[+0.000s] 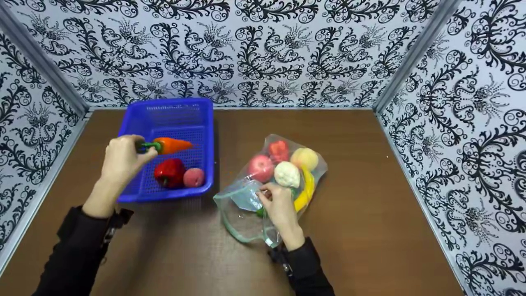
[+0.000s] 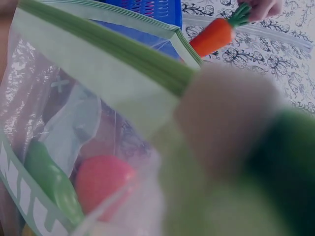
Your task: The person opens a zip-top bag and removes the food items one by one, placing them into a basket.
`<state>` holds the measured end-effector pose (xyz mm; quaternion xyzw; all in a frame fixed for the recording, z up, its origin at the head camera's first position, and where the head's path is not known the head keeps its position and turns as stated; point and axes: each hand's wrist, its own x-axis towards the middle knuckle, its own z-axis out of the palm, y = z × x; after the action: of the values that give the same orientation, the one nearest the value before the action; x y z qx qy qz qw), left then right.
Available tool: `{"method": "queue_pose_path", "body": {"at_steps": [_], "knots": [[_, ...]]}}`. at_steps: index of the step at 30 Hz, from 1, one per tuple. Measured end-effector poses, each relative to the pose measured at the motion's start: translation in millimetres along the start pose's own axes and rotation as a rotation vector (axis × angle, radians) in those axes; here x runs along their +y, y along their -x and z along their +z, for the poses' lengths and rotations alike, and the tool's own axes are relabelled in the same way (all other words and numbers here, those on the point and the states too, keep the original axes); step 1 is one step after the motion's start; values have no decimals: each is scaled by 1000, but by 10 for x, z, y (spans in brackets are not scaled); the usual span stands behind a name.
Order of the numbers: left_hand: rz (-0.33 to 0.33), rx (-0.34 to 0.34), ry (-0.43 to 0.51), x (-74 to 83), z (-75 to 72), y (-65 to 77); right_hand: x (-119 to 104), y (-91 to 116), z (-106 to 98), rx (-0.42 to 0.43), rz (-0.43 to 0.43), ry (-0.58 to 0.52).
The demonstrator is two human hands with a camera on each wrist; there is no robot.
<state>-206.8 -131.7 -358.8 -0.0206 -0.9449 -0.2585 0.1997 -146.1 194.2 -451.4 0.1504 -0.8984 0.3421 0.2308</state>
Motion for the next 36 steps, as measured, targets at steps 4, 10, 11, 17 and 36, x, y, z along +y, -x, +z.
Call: {"method": "queue_pose_path", "body": {"at_steps": [4, 10, 11, 17, 36], "knots": [[-35, -27, -43, -124, 77, -151, -3, 3, 0, -1, 2, 2], [-63, -83, -88, -272, 187, -339, -10, 11, 1, -10, 12, -3], [-66, -95, -96, -293, 206, -365, -11, 13, 2, -12, 14, -4], [-88, -140, -148, -402, 310, -492, -10, 19, 7, -14, 19, -6], [-228, -503, -385, -650, 550, -522, -10, 29, 17, -9, 17, -11]]}}
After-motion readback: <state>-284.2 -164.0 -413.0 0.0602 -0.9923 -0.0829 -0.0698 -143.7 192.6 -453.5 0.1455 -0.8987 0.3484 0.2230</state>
